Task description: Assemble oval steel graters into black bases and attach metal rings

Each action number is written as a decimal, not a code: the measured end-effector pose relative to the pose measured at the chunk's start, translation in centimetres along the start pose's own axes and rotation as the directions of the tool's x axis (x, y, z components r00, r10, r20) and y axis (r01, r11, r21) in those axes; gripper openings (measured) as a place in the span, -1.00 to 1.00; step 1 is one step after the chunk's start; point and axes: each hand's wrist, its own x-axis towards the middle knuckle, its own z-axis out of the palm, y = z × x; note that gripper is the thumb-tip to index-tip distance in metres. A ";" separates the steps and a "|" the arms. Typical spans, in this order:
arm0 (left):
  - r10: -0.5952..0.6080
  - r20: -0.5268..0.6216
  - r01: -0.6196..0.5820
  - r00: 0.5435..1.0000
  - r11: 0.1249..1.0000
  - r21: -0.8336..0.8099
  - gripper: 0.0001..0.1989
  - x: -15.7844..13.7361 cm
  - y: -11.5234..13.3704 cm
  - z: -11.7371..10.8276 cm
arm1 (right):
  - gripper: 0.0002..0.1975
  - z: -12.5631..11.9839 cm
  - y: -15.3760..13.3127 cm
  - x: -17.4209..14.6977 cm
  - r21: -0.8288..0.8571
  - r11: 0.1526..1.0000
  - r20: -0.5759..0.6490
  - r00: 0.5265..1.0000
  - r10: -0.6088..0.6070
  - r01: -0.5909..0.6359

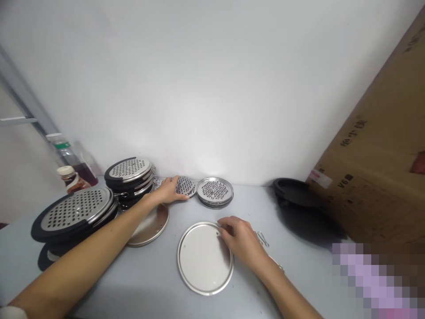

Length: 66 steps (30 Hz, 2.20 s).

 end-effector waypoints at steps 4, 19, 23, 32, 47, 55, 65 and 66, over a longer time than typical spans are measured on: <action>0.028 0.001 -0.028 1.000 1.000 -0.003 0.19 1.1 -0.3 0.7 | -0.74 -0.1 0.0 0.1 -0.002 1.000 -0.025 1.000 0.011 -0.011; 0.099 -0.049 -0.100 0.994 0.995 -0.012 0.13 1.9 -0.7 0.6 | -0.72 -0.3 0.1 0.2 -0.041 0.999 -0.010 1.000 0.010 -0.010; 0.123 -0.073 -0.124 0.990 0.992 -0.017 0.10 1.2 -0.5 0.1 | -0.73 -0.3 0.1 0.1 -0.031 1.000 -0.015 1.000 -0.004 0.003; 0.248 -0.127 -0.248 0.960 0.969 0.019 -0.04 -3.5 1.2 -1.5 | -0.73 -0.2 0.4 0.2 -0.042 0.999 -0.029 1.000 0.012 -0.013; 0.605 0.224 -0.620 0.764 0.785 -0.009 -0.24 -14.6 6.1 1.0 | -0.74 -0.4 0.7 0.3 -0.064 0.997 -0.030 0.999 0.042 -0.044; 0.616 0.231 -0.619 0.753 0.783 -0.066 -0.19 -14.5 5.6 1.9 | -0.75 -0.3 0.5 0.3 -0.072 0.996 -0.029 0.999 0.041 -0.043; 0.634 0.261 -0.633 0.728 0.768 -0.099 -0.22 -14.4 5.0 1.8 | -0.79 -0.6 -0.3 -0.1 -0.064 0.997 0.070 0.997 -0.031 0.036; 0.635 0.262 -0.636 0.726 0.766 -0.094 -0.25 -14.4 5.1 1.8 | -0.78 -0.6 -0.4 -0.1 -0.063 0.997 0.069 0.997 -0.041 0.045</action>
